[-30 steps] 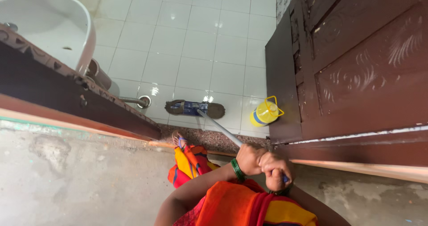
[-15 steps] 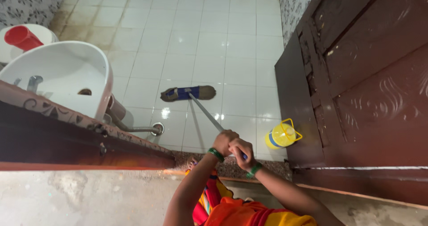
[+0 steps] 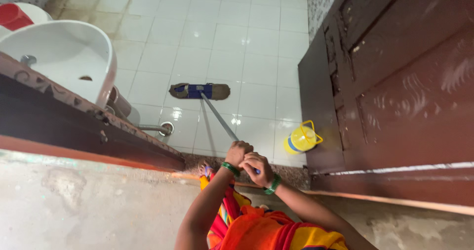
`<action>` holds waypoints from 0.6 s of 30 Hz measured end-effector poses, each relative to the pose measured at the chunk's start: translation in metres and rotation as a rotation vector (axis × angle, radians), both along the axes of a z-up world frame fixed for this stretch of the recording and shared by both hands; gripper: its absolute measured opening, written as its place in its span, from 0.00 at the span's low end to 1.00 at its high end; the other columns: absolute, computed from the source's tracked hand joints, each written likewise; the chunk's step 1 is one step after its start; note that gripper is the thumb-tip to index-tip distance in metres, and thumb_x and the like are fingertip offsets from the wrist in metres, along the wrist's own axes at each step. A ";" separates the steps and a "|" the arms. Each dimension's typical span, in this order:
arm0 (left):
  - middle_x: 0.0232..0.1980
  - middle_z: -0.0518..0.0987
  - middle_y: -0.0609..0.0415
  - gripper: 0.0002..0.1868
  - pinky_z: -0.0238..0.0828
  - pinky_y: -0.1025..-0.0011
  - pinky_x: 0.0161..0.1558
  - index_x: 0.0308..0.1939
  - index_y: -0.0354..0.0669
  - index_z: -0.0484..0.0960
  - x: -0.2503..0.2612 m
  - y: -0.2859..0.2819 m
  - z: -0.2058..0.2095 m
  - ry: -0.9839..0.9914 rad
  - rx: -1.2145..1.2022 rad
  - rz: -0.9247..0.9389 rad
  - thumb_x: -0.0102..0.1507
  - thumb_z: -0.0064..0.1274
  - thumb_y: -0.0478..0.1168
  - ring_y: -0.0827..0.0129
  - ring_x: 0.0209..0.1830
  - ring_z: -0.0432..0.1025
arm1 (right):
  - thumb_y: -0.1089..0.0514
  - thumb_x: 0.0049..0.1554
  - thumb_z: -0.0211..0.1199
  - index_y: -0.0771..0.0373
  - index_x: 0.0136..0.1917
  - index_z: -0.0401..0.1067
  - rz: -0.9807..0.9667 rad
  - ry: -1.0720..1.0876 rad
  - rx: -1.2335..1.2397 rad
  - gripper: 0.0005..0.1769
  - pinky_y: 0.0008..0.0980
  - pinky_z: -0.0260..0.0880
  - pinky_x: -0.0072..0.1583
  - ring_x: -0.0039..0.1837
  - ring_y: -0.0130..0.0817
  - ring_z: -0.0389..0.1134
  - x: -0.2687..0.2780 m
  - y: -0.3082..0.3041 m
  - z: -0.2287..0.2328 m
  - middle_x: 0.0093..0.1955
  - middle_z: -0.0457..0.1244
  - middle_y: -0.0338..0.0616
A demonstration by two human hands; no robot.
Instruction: The person pushes a flat cleaning tool across a tiled bathroom floor, moving liquid and debris towards a drain while standing and walking around the room.
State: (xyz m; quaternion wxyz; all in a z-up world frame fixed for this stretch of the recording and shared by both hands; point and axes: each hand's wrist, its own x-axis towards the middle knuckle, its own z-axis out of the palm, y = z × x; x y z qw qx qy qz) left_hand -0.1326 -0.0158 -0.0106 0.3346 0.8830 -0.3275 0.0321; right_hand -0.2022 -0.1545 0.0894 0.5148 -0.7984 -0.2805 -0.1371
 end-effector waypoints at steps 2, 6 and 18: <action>0.32 0.79 0.55 0.09 0.66 0.58 0.50 0.29 0.49 0.78 -0.032 -0.026 0.001 -0.032 -0.019 -0.013 0.58 0.51 0.48 0.57 0.41 0.74 | 0.64 0.59 0.60 0.65 0.41 0.77 -0.006 0.011 -0.011 0.07 0.42 0.73 0.57 0.50 0.47 0.73 -0.033 -0.026 0.016 0.41 0.70 0.49; 0.26 0.78 0.55 0.17 0.70 0.61 0.42 0.27 0.49 0.79 -0.094 -0.089 0.034 0.038 -0.167 -0.069 0.63 0.50 0.55 0.60 0.27 0.73 | 0.64 0.61 0.58 0.68 0.43 0.77 -0.031 0.032 -0.020 0.08 0.38 0.73 0.56 0.51 0.42 0.73 -0.096 -0.080 0.060 0.43 0.71 0.49; 0.28 0.77 0.54 0.15 0.75 0.65 0.37 0.27 0.47 0.77 -0.165 -0.161 0.166 0.034 -0.725 -0.356 0.57 0.64 0.49 0.58 0.29 0.76 | 0.57 0.71 0.48 0.73 0.49 0.71 -0.062 -0.014 0.413 0.17 0.31 0.65 0.43 0.36 0.24 0.58 -0.160 -0.116 0.183 0.34 0.59 0.37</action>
